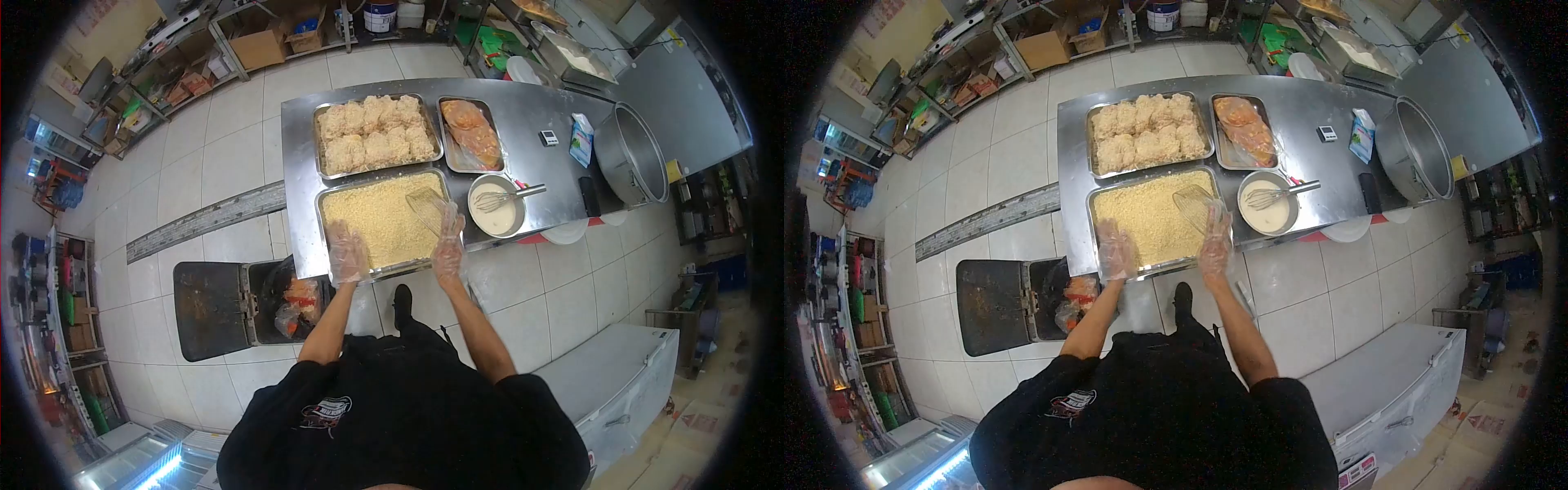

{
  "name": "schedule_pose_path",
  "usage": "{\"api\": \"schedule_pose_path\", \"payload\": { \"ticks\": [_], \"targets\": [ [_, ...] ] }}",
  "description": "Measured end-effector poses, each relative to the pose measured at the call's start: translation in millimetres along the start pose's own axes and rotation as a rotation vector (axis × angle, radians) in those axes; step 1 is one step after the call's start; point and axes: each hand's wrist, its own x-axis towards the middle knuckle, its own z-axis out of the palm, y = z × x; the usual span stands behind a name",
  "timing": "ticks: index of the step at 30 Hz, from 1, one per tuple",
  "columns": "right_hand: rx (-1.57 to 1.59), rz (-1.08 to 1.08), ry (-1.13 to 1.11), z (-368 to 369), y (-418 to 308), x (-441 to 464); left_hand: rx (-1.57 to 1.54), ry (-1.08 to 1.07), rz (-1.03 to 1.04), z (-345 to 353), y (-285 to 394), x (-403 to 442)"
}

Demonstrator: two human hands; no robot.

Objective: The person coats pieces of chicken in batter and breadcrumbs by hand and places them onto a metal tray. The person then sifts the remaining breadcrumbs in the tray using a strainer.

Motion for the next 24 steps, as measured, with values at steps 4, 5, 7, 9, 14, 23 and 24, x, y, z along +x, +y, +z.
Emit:
{"api": "schedule_pose_path", "payload": {
  "ticks": [4, 5, 7, 9, 14, 23, 24],
  "targets": [
    [0.256, 0.401, 0.021, 4.1, -49.8, -28.0, -0.228, 0.058, -0.084, 36.1, -19.4, -4.5],
    [0.333, 0.533, 0.022, 5.3, -62.9, -34.9, -0.588, 0.138, -0.055, 59.9, -37.6, -8.0],
    [0.504, 0.632, 0.061, 12.7, -86.0, -49.0, -0.561, 0.128, -0.02, 82.3, -46.9, -11.9],
    [0.506, 0.617, 0.128, 26.7, -107.2, -54.3, -0.533, 0.125, 0.01, 96.6, -50.3, -15.3],
    [0.296, 0.772, -0.033, 40.6, -159.0, -52.1, -0.511, 0.022, 0.036, 80.6, -46.8, -26.4],
    [0.921, 0.886, -0.333, 76.2, -117.6, -68.2, -0.486, -0.52, 0.146, 63.5, -13.7, -4.9],
    [1.067, 0.931, -0.307, 79.9, -106.2, -75.3, -0.435, -0.495, 0.225, 64.7, -17.2, 1.7]
  ]
}}
